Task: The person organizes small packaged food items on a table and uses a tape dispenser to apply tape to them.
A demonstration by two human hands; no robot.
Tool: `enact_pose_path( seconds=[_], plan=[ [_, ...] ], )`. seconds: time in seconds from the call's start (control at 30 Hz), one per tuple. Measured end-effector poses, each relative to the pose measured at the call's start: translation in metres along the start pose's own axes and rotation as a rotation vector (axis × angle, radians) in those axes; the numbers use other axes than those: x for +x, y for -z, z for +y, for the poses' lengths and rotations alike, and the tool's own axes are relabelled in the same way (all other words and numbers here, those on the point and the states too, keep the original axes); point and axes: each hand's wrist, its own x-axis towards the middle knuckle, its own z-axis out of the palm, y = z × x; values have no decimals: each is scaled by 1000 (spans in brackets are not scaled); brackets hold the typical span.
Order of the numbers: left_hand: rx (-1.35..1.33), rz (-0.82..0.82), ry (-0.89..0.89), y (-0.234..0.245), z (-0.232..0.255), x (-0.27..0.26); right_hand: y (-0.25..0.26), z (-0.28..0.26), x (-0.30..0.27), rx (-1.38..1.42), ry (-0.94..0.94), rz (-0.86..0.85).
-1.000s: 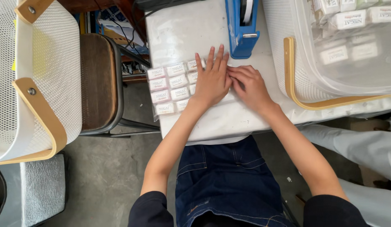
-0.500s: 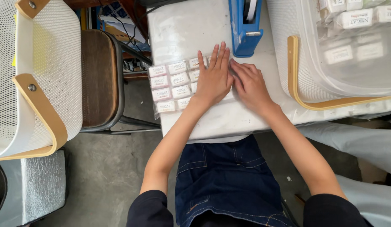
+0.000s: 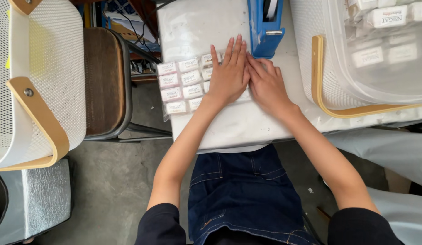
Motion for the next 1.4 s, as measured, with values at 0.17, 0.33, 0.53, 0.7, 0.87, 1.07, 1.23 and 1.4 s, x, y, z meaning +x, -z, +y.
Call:
enact_pose_path(
  seconds=[0.17, 0.33, 0.53, 0.7, 0.87, 1.07, 1.23, 1.4],
  plan=[
    [0, 24, -12, 2, -2, 2, -1, 5, 1, -19, -4, -75],
    [-52, 35, -12, 6, -1, -4, 3, 4, 3, -33, -2, -102],
    [-121, -42, -25, 10, 1, -21, -10, 15, -1, 1, -18, -92],
    [-96, -68, -31, 13, 3, -22, -14, 30, 2, 243, -60, -38],
    [-78, -42, -22, 9, 2, -22, -17, 32, 4, 274, -69, 0],
    [-49, -23, -18, 12, 2, -22, -22, 28, -1, 84, -80, 114],
    [-50, -54, 9, 10, 4, -16, -12, 24, -1, 193, -79, 158],
    [-66, -85, 29, 9, 7, -14, -11, 20, -15, 224, -14, 140]
  ],
)
